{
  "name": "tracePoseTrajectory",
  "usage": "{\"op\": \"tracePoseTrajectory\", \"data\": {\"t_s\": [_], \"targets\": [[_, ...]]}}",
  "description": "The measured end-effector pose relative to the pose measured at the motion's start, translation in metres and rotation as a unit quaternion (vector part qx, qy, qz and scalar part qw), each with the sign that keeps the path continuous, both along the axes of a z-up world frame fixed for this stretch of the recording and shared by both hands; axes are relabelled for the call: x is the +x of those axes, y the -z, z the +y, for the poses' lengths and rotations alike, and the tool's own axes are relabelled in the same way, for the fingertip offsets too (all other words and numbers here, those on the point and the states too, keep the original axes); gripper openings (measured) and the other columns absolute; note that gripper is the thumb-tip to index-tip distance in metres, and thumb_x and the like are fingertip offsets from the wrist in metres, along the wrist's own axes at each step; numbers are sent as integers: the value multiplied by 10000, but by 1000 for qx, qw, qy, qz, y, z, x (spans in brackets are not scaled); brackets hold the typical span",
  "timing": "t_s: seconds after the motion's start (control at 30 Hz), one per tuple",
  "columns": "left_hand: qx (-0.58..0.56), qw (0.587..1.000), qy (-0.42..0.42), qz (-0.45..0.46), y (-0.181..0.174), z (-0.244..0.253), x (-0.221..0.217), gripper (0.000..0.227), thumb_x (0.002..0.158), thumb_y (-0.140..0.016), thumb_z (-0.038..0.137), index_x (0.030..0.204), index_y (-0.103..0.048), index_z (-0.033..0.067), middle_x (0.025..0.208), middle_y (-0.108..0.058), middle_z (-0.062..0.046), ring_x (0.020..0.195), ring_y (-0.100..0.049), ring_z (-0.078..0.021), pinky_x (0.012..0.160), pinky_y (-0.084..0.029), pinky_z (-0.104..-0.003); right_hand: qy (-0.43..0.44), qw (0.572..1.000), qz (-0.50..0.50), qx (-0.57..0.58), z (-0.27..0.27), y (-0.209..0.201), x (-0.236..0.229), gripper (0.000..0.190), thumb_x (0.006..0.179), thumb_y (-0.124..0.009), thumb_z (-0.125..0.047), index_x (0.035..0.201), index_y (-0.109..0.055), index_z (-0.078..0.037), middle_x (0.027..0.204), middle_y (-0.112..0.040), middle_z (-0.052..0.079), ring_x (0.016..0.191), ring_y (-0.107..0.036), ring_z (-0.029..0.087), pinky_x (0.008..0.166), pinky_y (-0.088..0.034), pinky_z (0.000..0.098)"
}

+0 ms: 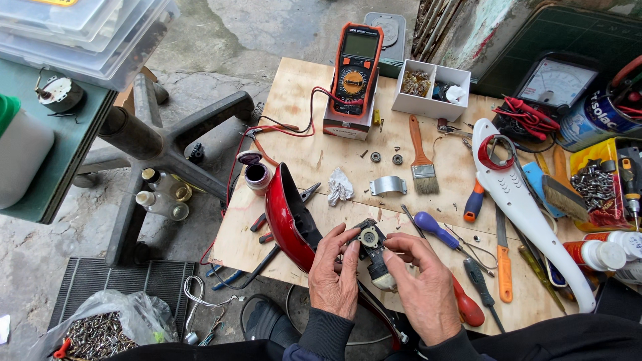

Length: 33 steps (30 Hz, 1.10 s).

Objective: The person disassembles a small black electrical component, likely a motor or switch, using a screwdriver and pliers. They remove screws, separate the housing, and manipulate internal parts on a cluttered workbench. The person then reassembles the component, securing it with screws.

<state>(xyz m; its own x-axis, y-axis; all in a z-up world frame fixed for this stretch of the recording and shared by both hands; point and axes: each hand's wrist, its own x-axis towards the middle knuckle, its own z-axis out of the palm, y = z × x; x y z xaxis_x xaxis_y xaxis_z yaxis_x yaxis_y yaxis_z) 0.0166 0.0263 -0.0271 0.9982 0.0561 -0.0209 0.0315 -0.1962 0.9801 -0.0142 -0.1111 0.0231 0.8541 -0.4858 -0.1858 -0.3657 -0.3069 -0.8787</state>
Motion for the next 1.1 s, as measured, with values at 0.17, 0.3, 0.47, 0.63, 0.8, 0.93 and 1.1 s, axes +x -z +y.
{"op": "tracePoseTrajectory", "data": {"t_s": [0.17,0.3,0.47,0.63,0.8,0.93,1.1], "targets": [[1,1000,6,-4,2,0,0,263,1051,-676,307,1243,-845,245,1434,-771,-48,1039,-768,-83,775,-605,-259,-21,998,-37,-52,4,4,1,127,937,-779,-146,1049,-835,-121,1229,-831,-23,1055,-771,104,1004,-607,253],[4,1000,9,-18,3,1,0,285,1053,-670,319,1274,-826,230,1440,-760,-50,881,-738,-63,756,-609,-257,-2,997,41,-61,7,1,7,359,878,-821,-212,1237,-808,-199,1147,-841,-43,977,-795,110,972,-602,282],[8,1000,13,-17,4,2,0,272,1049,-679,297,1268,-828,234,1448,-751,-59,882,-723,-68,756,-615,-252,-62,996,14,-61,-3,5,16,346,919,-833,-242,1260,-831,-190,1194,-818,-54,1013,-763,95,938,-603,264],[16,1000,9,-14,4,2,1,243,1041,-694,282,1234,-840,253,1438,-766,-67,954,-761,-69,754,-607,-248,-16,995,78,58,-9,7,23,247,932,-854,-176,1175,-882,-147,1035,-782,-9,810,-638,123,678,-618,275],[7,1000,4,-16,5,0,1,228,1036,-699,279,1192,-850,212,1405,-782,-93,1088,-787,-57,712,-603,-245,99,958,9,268,-12,8,26,152,961,-817,16,1110,-811,48,1017,-820,156,916,-725,199,874,-598,309],[14,1000,8,3,2,2,1,280,1036,-685,336,1251,-832,234,1444,-756,-45,858,-730,-53,704,-596,-252,130,970,6,205,-20,-7,25,206,916,-837,-39,1106,-814,37,999,-865,198,932,-779,227,955,-592,301],[69,997,33,14,-12,1,2,423,1013,-643,442,1378,-757,261,1563,-662,-44,958,-710,-72,664,-597,-257,160,951,-56,258,-32,-8,18,90,980,-749,76,1041,-684,83,1053,-847,343,935,-825,358,869,-647,363]]}}
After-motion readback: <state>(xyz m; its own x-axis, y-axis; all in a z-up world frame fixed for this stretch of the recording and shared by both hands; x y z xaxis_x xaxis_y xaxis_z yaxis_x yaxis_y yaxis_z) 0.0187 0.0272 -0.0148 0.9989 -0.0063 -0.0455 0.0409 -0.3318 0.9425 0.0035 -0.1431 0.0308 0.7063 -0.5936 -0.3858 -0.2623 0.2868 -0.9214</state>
